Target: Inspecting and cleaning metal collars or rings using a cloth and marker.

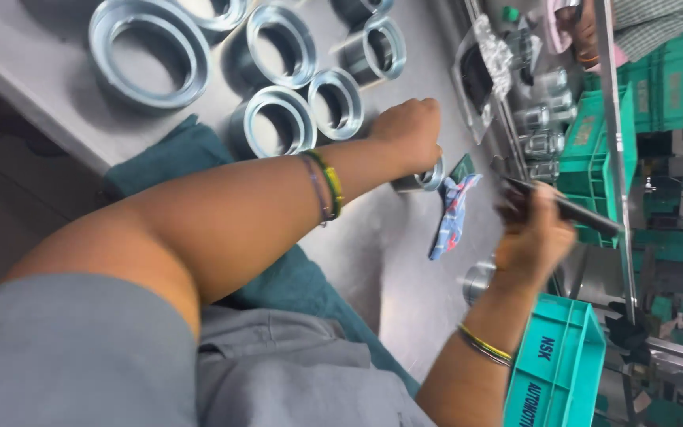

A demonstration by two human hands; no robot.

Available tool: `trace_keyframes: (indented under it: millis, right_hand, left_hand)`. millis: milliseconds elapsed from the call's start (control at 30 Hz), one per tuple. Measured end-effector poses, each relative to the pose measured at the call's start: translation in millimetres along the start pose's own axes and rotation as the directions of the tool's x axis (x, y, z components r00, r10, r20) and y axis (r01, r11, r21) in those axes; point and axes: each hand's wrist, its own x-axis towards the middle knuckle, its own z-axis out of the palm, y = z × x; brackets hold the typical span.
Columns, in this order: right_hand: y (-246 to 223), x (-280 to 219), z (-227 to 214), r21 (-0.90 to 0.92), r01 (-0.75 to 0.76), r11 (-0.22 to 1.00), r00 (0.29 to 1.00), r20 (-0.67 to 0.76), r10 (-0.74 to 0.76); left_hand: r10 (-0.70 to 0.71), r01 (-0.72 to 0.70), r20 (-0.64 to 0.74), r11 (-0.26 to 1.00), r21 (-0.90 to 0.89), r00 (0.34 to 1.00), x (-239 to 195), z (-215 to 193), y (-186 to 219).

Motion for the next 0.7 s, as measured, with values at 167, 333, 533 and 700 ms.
trace_keyframes:
  millis: [167, 333, 533, 700]
  right_hand:
    - [35, -22, 32, -0.207, 0.082, 0.975, 0.982, 0.186, -0.043]
    - [33, -21, 33, -0.46, 0.213, 0.862, 0.953, 0.294, -0.079]
    - [30, -27, 46, -0.599, 0.279, 0.75, 0.938, 0.338, -0.079]
    - [31, -24, 43, -0.628, 0.32, 0.71, 0.934, 0.335, -0.125]
  left_hand:
    - [-0.3, 0.274, 0.175, 0.949, 0.158, 0.938, -20, -38, 26]
    - [-0.14, 0.108, 0.218, 0.982, 0.154, 0.966, -21, -58, 37]
    - [-0.004, -0.039, 0.227, 0.982, 0.183, 0.974, -22, -60, 38]
    - [0.067, -0.101, 0.215, 0.984, 0.15, 0.974, -21, -63, 37]
